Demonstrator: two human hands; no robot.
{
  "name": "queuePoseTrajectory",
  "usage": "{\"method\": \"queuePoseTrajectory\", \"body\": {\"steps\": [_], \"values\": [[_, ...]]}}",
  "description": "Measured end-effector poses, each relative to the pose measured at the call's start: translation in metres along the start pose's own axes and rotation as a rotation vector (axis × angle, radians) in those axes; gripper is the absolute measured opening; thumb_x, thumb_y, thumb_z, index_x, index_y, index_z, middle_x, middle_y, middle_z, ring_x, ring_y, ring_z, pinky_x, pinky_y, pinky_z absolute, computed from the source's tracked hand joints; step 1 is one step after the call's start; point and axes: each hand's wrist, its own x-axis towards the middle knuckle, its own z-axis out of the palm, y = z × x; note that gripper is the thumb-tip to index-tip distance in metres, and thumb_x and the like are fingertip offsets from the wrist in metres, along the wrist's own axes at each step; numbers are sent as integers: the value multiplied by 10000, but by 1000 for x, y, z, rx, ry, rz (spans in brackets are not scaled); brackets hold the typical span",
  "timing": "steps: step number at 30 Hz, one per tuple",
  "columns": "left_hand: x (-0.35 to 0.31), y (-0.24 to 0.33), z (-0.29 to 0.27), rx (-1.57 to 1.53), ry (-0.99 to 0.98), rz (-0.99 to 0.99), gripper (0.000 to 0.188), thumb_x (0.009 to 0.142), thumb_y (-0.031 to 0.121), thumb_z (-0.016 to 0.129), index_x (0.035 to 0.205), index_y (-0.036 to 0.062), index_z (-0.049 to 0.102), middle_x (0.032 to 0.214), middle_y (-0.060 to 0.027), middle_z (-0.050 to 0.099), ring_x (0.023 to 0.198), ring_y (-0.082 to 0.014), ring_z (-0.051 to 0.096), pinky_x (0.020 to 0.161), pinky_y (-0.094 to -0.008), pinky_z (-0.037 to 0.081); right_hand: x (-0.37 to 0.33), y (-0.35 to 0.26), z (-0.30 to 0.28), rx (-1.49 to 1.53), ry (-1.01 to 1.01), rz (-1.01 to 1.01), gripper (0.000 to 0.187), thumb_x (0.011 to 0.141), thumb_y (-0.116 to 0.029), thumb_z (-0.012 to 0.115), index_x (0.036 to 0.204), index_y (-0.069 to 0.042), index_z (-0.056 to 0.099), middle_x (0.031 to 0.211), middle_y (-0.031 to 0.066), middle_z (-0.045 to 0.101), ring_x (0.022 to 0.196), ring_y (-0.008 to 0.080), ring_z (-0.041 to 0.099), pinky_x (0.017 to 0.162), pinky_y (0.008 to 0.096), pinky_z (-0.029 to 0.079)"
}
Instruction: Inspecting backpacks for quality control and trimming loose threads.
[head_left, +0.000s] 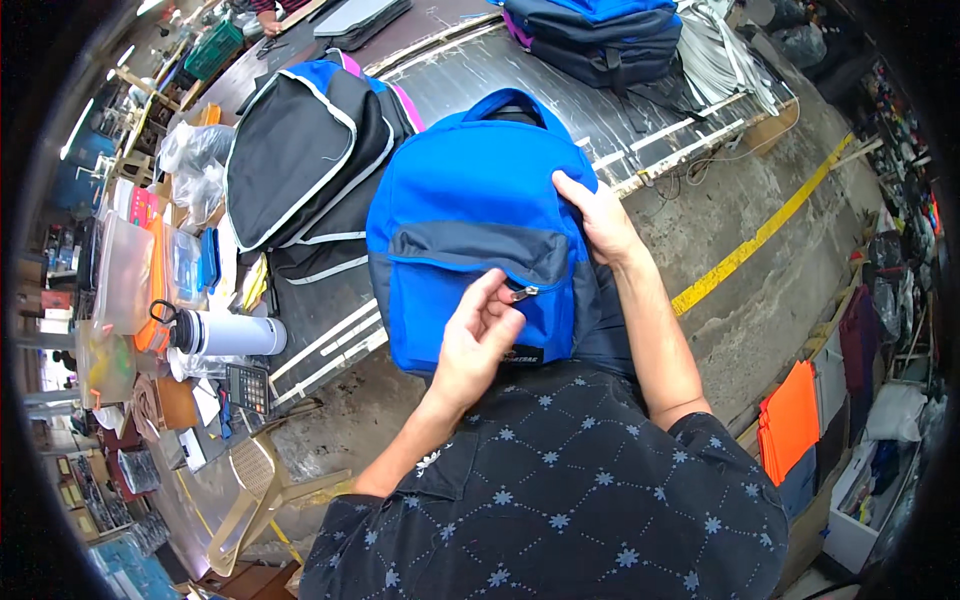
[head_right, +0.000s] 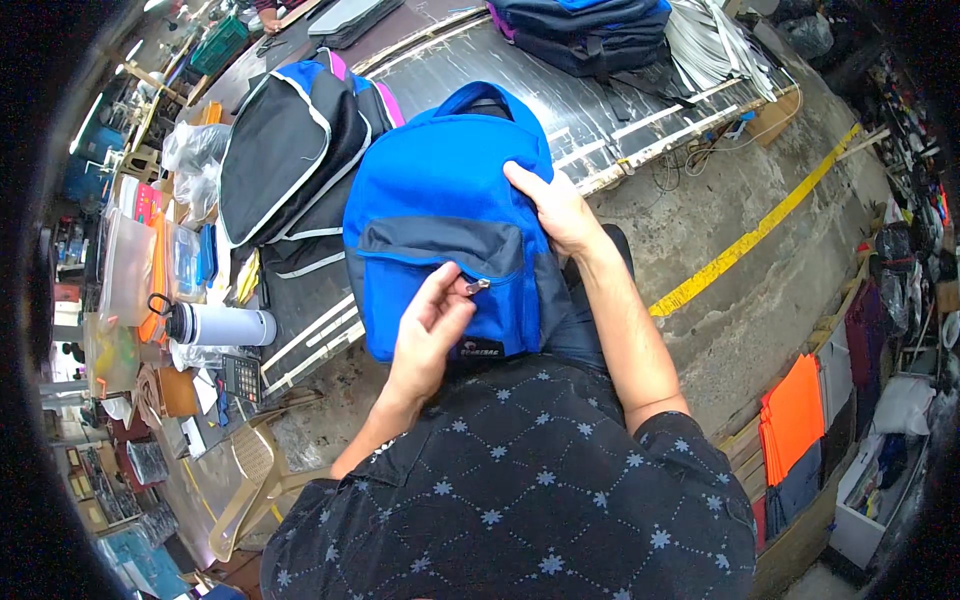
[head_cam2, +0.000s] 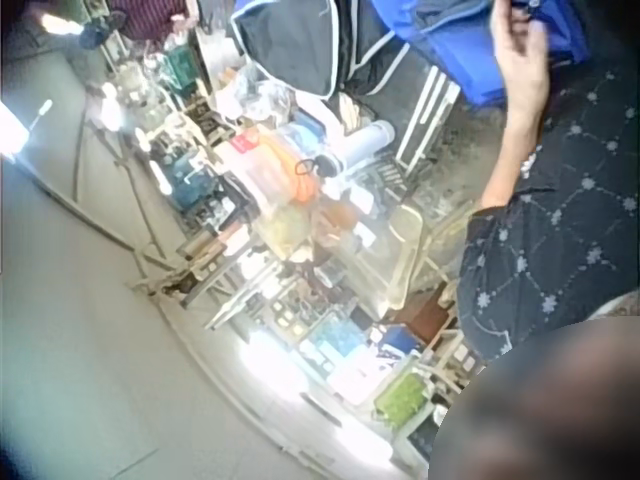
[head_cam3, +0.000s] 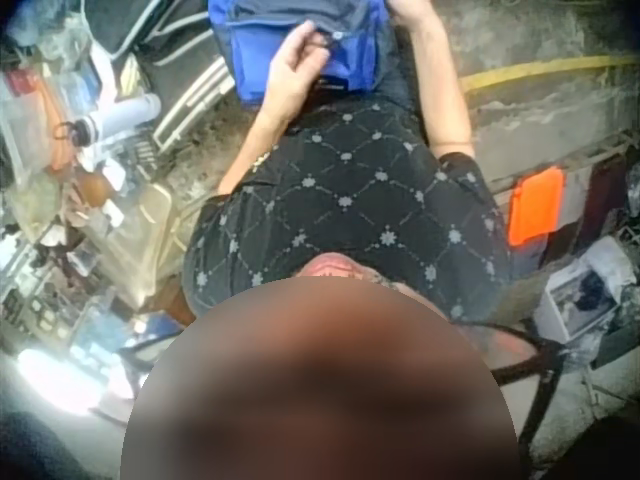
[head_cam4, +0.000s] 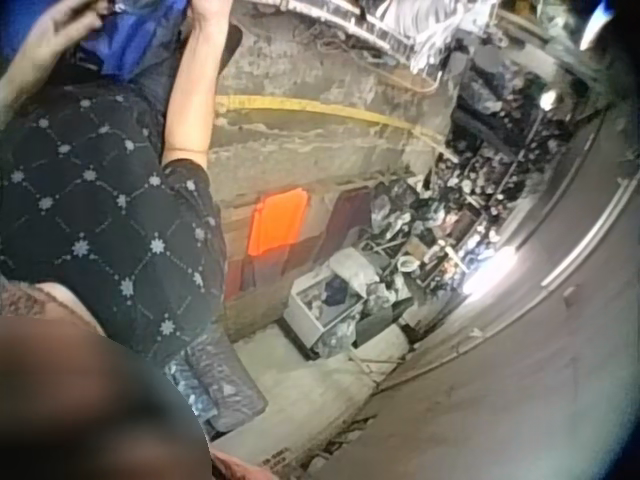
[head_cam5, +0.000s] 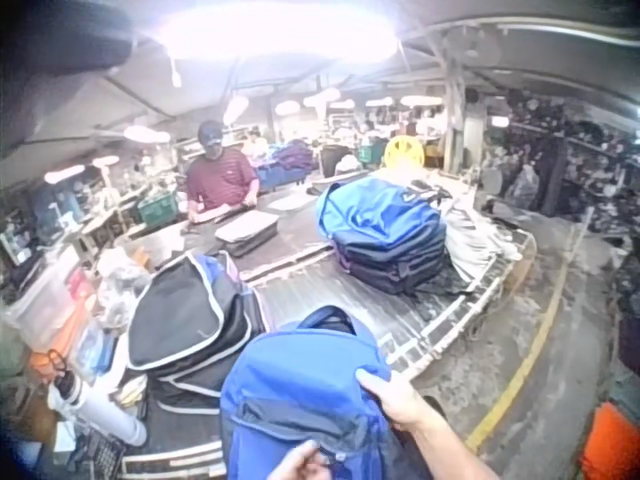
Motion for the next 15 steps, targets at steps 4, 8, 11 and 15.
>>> {"method": "queuePoseTrajectory", "body": {"steps": [4, 8, 11, 15], "values": [[6, 12, -1, -1153, 74, -646, 404, 1138, 309, 636, 1419, 19, 615, 1356, -117, 697, 1036, -183, 689, 896, -340, 589, -11, 1, 11, -159, 74, -132, 497, 1086, -312, 705, 1427, 46, 647, 1328, 124, 737, 1162, 197, 703, 1035, 364, 567], [5, 15, 0, -1246, -57, -661, 335, 1129, 371, 653, 1298, 81, 653, 1202, -49, 739, 899, -143, 681, 843, -346, 601, -21, -2, 19, -307, 76, -270, 375, 1078, -296, 714, 1265, 28, 732, 1147, 71, 781, 1000, 157, 718, 900, 341, 584], [3, 19, 4, -1184, -133, -669, 282, 1120, 377, 672, 1200, 106, 665, 1057, -6, 726, 811, -113, 648, 758, -326, 567, -25, -2, 28, -343, 81, -324, 341, 1077, -292, 719, 1214, 19, 746, 1086, 55, 784, 946, 142, 714, 851, 333, 587], [9, 10, 8, -969, -56, -662, 177, 1103, 263, 688, 1153, 96, 658, 1006, -16, 702, 789, -132, 626, 675, -313, 472, -29, -3, 31, -396, 70, -395, 333, 1080, -295, 717, 1184, 20, 749, 1055, 57, 784, 932, 128, 706, 837, 332, 586]]}}
